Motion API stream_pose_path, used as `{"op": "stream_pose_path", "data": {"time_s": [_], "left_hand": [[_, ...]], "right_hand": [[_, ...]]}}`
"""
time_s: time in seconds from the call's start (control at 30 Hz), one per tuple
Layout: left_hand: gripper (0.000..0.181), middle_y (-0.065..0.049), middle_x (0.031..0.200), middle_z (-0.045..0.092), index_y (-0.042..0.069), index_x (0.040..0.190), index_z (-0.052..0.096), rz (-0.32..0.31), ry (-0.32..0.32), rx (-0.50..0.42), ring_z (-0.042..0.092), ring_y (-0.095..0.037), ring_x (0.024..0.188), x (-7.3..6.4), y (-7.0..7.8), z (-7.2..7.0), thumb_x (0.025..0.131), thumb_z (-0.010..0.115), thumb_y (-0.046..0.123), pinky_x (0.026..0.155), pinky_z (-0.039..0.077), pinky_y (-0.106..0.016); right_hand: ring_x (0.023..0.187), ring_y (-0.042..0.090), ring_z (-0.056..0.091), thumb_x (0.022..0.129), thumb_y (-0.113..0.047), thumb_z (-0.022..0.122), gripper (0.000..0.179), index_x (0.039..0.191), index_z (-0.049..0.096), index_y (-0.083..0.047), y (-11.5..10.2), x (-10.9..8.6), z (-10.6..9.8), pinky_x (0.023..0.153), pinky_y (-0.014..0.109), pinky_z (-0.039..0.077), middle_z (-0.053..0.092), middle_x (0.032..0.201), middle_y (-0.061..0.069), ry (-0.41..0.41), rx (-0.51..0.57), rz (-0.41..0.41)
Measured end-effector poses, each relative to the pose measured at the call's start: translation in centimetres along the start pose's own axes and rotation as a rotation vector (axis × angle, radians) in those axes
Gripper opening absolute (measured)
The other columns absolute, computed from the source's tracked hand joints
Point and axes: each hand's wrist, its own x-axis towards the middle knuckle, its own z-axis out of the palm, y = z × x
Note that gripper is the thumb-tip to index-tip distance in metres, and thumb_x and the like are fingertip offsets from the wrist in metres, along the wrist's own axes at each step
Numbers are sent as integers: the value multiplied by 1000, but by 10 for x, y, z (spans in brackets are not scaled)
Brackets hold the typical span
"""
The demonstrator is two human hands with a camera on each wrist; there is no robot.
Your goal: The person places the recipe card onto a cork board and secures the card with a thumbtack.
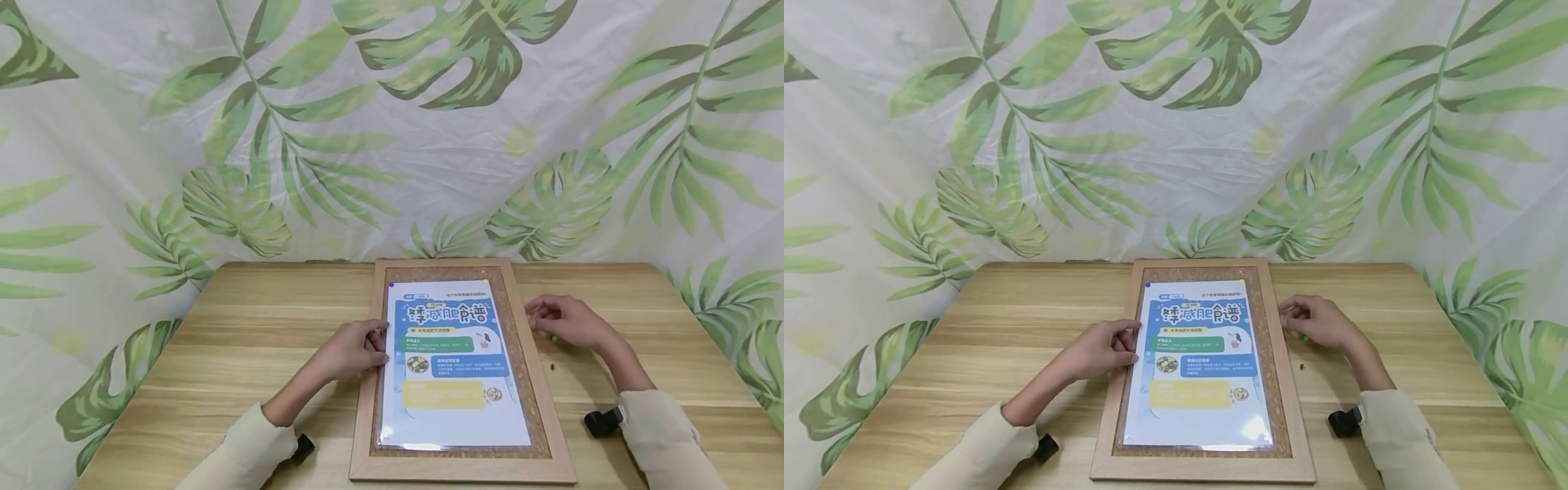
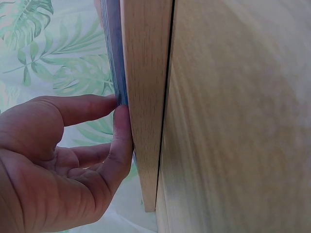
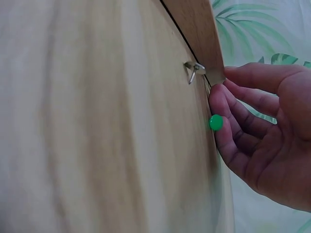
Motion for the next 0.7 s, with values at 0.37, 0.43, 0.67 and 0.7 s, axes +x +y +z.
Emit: {"op": "stream_pose_path", "data": {"time_s": [0.37, 0.43, 0.67, 0.7], "left_hand": [[60, -6, 89, 65, -6, 149, 58, -4, 0, -13, 59, -15, 73, -1, 1, 2, 93, 79, -1, 60, 47, -24], [60, -6, 89, 65, -6, 149, 57, -4, -1, -11, 59, -15, 73, 0, 0, 2, 93, 79, -1, 60, 47, -25], [61, -5, 89, 65, -5, 149, 57, 0, -1, -5, 60, -15, 74, 0, -2, 3, 93, 79, 0, 61, 48, -25], [61, -5, 89, 65, -6, 149, 57, 2, 0, -4, 60, -15, 73, 0, -2, 3, 93, 80, 0, 61, 48, -25]], "right_hand": [[92, 16, 66, 102, -14, 70, 32, 129, 69, 3, 7, -11, -3, 70, 27, 57, 74, 108, 13, -6, 8, -15], [92, 15, 66, 102, -13, 70, 32, 129, 69, 4, 9, -13, -4, 71, 26, 56, 74, 108, 13, -7, 10, -26], [95, 15, 66, 103, -14, 70, 30, 128, 70, 3, 13, -19, -7, 77, 24, 55, 73, 108, 11, -12, -11, -21], [96, 15, 66, 103, -14, 70, 30, 128, 70, 3, 13, -20, -7, 77, 23, 55, 73, 108, 10, -11, -15, -19]]}}
